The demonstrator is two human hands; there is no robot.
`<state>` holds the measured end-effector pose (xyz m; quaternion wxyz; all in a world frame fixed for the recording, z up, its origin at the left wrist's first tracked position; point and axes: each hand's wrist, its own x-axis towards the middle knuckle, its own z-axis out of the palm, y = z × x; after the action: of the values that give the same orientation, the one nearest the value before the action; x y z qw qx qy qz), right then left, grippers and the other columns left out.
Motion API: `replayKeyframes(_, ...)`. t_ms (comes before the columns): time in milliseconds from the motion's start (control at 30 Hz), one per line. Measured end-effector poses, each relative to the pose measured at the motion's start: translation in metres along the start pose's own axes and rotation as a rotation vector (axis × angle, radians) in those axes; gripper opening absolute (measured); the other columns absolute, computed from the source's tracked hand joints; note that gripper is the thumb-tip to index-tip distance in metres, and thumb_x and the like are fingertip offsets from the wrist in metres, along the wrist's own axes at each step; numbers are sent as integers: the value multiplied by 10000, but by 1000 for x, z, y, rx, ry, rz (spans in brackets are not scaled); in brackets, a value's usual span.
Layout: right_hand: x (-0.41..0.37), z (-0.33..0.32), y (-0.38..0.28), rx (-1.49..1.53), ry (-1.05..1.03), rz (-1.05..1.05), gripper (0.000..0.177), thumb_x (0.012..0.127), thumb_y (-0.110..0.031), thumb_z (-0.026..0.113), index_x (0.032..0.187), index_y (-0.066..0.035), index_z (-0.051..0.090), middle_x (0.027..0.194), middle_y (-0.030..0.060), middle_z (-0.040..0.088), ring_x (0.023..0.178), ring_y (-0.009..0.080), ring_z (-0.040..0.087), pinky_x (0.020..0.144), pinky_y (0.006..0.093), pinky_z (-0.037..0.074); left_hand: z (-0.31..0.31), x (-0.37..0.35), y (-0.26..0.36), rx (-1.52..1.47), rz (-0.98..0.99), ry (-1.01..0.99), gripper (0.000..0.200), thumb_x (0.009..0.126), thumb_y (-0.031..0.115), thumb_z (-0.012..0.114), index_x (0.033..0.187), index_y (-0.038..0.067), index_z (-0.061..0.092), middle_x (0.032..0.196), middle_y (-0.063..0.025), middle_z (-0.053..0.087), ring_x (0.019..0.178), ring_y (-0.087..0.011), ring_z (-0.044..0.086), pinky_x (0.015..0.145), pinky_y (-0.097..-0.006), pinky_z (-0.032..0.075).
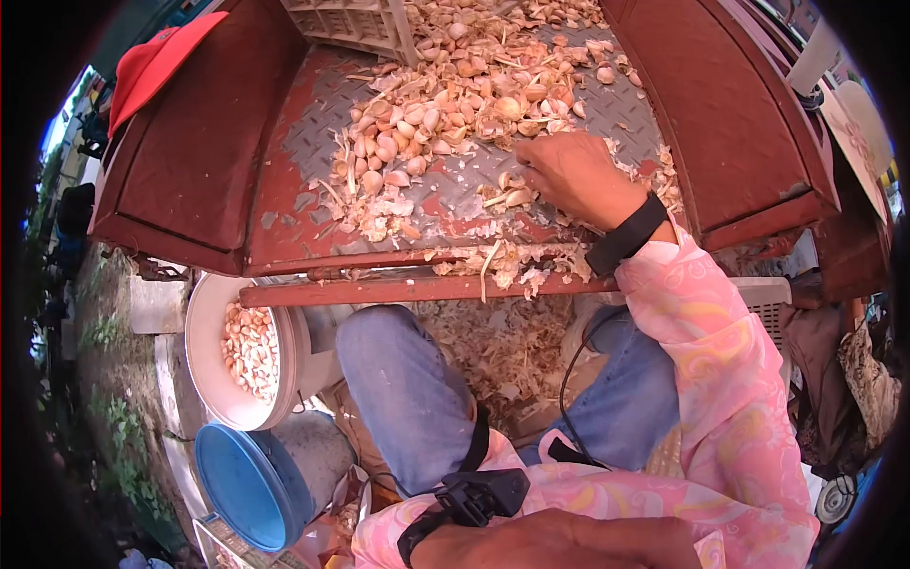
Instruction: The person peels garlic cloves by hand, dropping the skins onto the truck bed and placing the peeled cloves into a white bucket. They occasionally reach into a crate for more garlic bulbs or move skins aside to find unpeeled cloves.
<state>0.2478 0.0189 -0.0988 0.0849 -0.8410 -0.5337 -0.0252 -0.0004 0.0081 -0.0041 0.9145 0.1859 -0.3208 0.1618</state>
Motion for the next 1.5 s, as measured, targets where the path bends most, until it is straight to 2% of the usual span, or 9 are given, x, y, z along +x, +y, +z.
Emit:
replayKeyframes(267,5,21,4,121,203,-250,110,742,-77,526,844,-56,560,834,116,550,773,328,560,646,420,442,-23,4,18,346,27,-73,117,829,-7,548,884,-100,594,857,-186,584,709,-213,586,611,-280,467)
replayKeyframes(333,9,17,-3,72,29,-146,107,739,-62,515,836,-55,559,833,126,548,765,333,561,647,425,439,-22,-2,33,281,-250,457,237,881,121,510,1034,-60,518,888,-132,536,561,-67,436,470,-153,357)
replayKeyframes(400,10,23,1,73,33,-120,113,731,-60,512,839,-50,544,836,134,552,764,334,561,646,434,433,-60,-5,37,301,-237,735,229,890,134,498,1015,-56,522,838,-103,545,576,-78,457,442,-166,346)
replayKeyframes(567,6,14,3,348,142,34,148,755,-68,536,897,-31,513,752,86,551,669,246,558,607,349,439,-132,-12,39,172,-216,1057,246,906,181,486,1023,-32,524,797,-60,554,637,-101,536,478,-161,440)
replayKeyframes(700,8,10,10,1176,-61,117,163,774,-126,626,871,-16,556,705,-17,529,643,59,480,557,224,400,-161,3,35,394,-332,1008,297,903,212,500,1084,-24,506,819,-41,569,662,-71,549,501,-169,465)
replayKeyframes(800,0,7,-1,1311,-180,58,139,785,-110,613,869,-14,558,721,-16,541,652,61,489,570,226,409,-176,15,28,479,-382,968,289,887,196,526,1064,-31,505,819,-62,576,665,-95,569,533,-167,497)
replayKeyframes(967,-13,0,-21,752,7,-188,171,731,-23,543,882,22,475,765,193,564,733,350,571,639,407,441,-198,17,24,734,-479,923,224,878,193,547,978,-7,543,760,-21,573,609,-59,526,481,-146,432)
replayKeyframes(1100,-20,-2,-24,582,-1,-197,339,720,-28,545,1044,-7,446,784,152,556,734,325,572,634,386,453,-200,10,25,863,-472,944,184,876,186,552,915,6,559,714,-3,562,574,-42,494,457,-141,388)
replayKeyframes(1500,-21,3,-37,468,265,-172,252,711,-39,518,949,1,445,784,192,531,757,382,544,639,445,429,-194,16,17,651,-393,926,176,869,172,566,930,6,573,755,-11,577,591,-48,502,504,-158,439)
